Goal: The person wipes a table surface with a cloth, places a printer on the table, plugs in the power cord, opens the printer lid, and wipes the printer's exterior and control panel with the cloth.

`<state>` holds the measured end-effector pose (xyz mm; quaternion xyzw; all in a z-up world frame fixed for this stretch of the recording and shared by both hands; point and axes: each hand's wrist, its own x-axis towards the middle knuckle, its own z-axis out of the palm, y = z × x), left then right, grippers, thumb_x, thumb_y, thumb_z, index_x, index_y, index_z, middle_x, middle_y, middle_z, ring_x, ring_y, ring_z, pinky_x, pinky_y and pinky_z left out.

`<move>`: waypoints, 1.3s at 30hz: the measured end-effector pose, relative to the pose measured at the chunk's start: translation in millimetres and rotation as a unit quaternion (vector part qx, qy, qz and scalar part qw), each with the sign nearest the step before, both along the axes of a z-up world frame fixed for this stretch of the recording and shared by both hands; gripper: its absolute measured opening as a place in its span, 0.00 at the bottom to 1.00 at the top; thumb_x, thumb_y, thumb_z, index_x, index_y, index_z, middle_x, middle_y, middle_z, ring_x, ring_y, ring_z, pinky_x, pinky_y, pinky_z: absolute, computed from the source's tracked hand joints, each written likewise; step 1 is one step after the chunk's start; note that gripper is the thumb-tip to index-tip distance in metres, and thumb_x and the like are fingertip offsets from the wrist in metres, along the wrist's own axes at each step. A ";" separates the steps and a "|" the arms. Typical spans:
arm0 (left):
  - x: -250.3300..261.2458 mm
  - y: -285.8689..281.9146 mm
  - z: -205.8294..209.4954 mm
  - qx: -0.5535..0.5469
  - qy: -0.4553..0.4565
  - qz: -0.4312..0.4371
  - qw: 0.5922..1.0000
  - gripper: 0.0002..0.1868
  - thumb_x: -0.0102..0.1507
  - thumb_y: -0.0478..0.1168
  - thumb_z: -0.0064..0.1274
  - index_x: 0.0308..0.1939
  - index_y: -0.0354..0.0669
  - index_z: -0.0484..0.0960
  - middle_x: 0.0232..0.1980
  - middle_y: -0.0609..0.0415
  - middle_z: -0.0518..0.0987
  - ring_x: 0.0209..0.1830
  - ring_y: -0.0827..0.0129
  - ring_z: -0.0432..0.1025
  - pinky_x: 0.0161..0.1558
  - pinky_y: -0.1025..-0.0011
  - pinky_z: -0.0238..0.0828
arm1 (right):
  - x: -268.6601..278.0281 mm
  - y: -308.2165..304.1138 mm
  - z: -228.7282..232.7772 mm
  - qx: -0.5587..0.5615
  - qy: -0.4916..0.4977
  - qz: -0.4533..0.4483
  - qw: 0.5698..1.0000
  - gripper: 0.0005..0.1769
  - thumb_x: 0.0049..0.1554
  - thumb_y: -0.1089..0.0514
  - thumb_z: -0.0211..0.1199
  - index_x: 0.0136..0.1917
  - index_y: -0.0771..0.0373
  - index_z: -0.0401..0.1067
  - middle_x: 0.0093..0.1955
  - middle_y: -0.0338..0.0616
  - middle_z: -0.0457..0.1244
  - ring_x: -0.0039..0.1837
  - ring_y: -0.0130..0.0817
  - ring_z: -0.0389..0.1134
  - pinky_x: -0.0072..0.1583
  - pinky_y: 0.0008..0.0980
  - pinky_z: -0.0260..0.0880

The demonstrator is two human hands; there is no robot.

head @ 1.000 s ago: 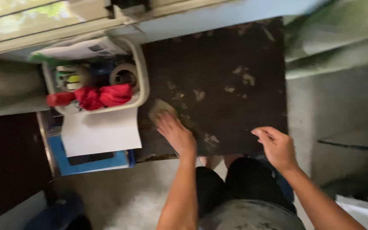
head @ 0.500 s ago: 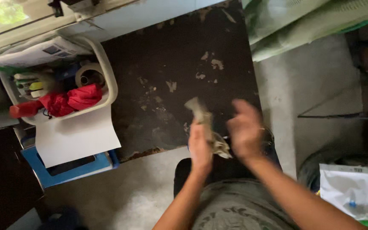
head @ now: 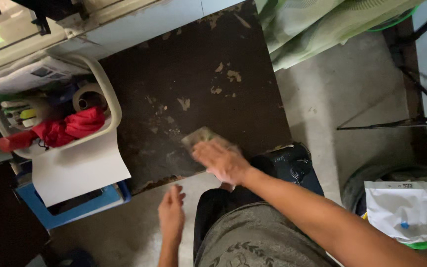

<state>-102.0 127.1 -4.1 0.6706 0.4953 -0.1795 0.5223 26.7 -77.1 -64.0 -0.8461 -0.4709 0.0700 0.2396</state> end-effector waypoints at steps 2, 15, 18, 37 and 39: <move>13.1 -19.1 -7.3 0.045 0.040 -0.078 0.995 0.28 0.70 0.54 0.44 0.56 0.33 0.83 0.52 0.41 0.87 0.53 0.60 0.81 0.56 0.65 0.72 | 10.2 -6.4 -3.4 0.010 0.074 0.002 0.997 0.39 0.57 0.51 0.57 0.77 0.67 0.55 0.81 0.54 0.49 0.81 0.48 0.47 0.76 0.56 0.48; 52.8 -11.5 20.7 0.052 -0.077 -0.099 0.991 0.22 0.66 0.50 0.51 0.54 0.36 0.84 0.47 0.44 0.88 0.49 0.62 0.82 0.52 0.67 0.75 | 123.2 -132.1 19.6 0.015 -0.092 -0.462 0.882 0.18 0.58 0.71 0.51 0.60 0.66 0.72 0.61 0.54 0.66 0.64 0.53 0.65 0.66 0.49 0.67; 55.0 -8.7 25.9 0.102 -0.059 -0.124 0.985 0.21 0.67 0.50 0.51 0.55 0.37 0.84 0.47 0.45 0.87 0.49 0.61 0.81 0.52 0.67 0.74 | 82.5 -11.8 23.8 0.062 -0.083 -0.223 0.969 0.24 0.55 0.67 0.54 0.64 0.64 0.70 0.67 0.55 0.63 0.70 0.52 0.61 0.70 0.49 0.62; 52.6 -9.0 14.7 0.119 -0.034 -0.135 0.983 0.20 0.64 0.50 0.55 0.52 0.40 0.86 0.46 0.42 0.86 0.47 0.56 0.82 0.48 0.64 0.76 | 191.6 58.1 9.5 0.143 0.067 -0.270 0.950 0.19 0.58 0.67 0.53 0.61 0.62 0.73 0.65 0.52 0.63 0.69 0.51 0.62 0.70 0.49 0.62; 62.0 -17.1 16.6 0.117 -0.036 -0.163 0.979 0.20 0.64 0.50 0.56 0.52 0.40 0.85 0.47 0.42 0.86 0.48 0.54 0.81 0.48 0.63 0.76 | 170.4 110.0 10.2 0.080 -0.011 -0.079 0.994 0.27 0.51 0.59 0.60 0.65 0.61 0.73 0.72 0.52 0.60 0.75 0.54 0.57 0.72 0.60 0.53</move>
